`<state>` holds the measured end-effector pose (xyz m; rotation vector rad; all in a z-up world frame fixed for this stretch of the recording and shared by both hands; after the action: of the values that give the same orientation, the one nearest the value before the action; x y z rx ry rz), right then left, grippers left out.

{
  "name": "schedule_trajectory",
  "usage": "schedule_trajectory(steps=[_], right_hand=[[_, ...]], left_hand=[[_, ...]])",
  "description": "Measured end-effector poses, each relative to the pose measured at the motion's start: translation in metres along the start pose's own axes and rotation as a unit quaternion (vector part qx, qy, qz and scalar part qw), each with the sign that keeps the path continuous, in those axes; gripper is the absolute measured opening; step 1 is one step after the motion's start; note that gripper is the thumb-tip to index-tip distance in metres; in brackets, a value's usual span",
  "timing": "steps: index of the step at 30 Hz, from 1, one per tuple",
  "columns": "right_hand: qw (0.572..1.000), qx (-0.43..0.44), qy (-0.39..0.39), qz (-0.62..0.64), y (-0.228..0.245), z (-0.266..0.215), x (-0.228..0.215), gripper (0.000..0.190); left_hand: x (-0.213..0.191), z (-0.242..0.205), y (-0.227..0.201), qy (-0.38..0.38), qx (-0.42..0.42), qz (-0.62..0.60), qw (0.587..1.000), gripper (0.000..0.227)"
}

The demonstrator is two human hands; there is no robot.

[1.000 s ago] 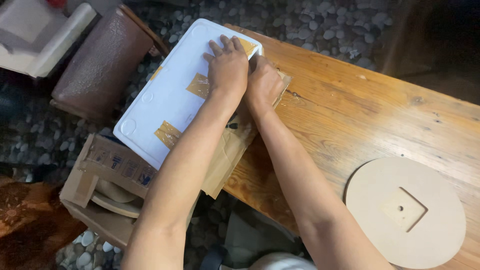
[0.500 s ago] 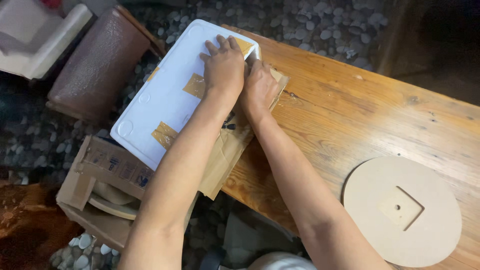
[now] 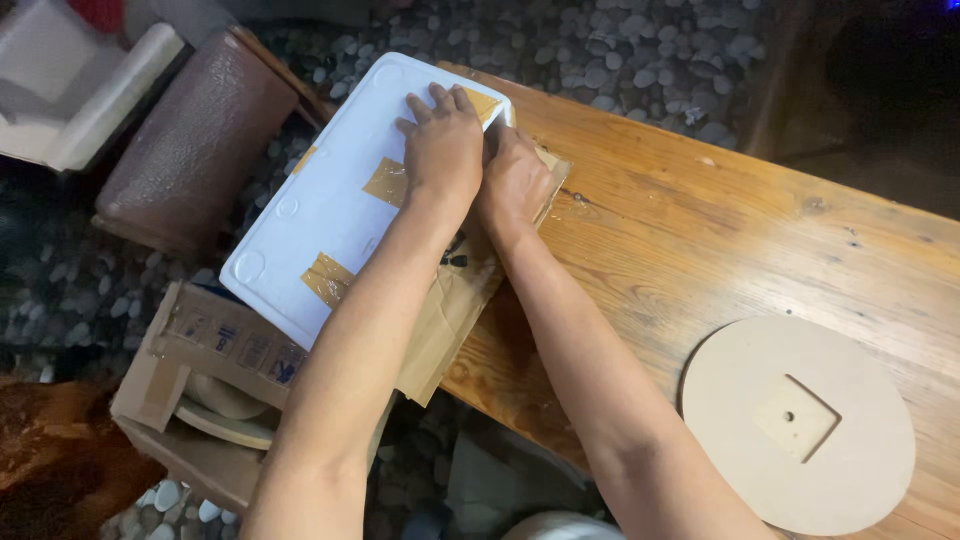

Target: The person places a circular wooden board on a table, retrieves a black plastic component from a box, and positions it on the board. They then insert a small metal ring into a hole on the board and use pliers to press and secure the ring in place.

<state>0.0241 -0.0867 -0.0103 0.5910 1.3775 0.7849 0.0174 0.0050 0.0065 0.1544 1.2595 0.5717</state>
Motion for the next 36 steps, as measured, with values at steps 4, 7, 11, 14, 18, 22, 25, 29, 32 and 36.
schedule_trajectory(steps=[4,7,11,14,18,22,25,29,32,36], right_hand=[[0.999,0.011,0.027,-0.017,0.004,0.000,-0.003,0.019],[1.000,0.013,0.013,-0.011,0.004,-0.001,-0.003,0.015],[1.000,0.011,0.013,-0.006,0.006,-0.004,-0.007,0.016],[1.000,0.011,0.005,-0.019,0.003,-0.002,0.001,0.016],[1.000,0.008,0.010,-0.012,0.002,-0.003,0.003,0.021],[0.997,0.033,0.059,-0.024,0.011,-0.008,-0.011,0.028],[0.999,0.013,0.044,-0.015,0.006,-0.005,-0.005,0.019],[0.999,0.021,0.023,-0.006,0.010,-0.006,-0.012,0.016],[1.000,0.004,-0.005,-0.014,0.001,-0.002,0.000,0.016],[1.000,0.012,-0.007,-0.012,0.005,-0.005,-0.005,0.017]], left_hand=[[0.003,0.001,0.000,0.013,0.003,0.002,1.000,0.052],[0.002,0.000,0.000,0.008,0.002,0.000,1.000,0.052],[-0.002,-0.001,0.000,0.016,0.001,-0.005,1.000,0.053],[0.003,0.001,0.001,0.010,-0.001,0.002,1.000,0.052],[0.001,0.001,0.001,0.028,-0.004,-0.009,1.000,0.053],[0.000,0.001,0.000,0.012,-0.006,-0.013,1.000,0.048],[0.000,0.000,0.000,0.005,-0.004,0.000,1.000,0.049],[0.000,0.000,-0.001,0.014,-0.001,0.000,1.000,0.053],[-0.002,-0.001,0.000,0.027,0.006,-0.006,1.000,0.055],[-0.004,0.002,0.002,0.039,0.008,-0.016,0.999,0.061]])
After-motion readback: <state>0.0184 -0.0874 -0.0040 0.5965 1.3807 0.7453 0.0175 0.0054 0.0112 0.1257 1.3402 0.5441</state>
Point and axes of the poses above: each hand's wrist, its own z-axis towards the middle knuckle, its own x-axis out of the palm, y = z × x, the point moved 2 cm from there along z, towards the middle knuckle, and after that the axes turned 5 degrees about x, right-handed, at the moved point
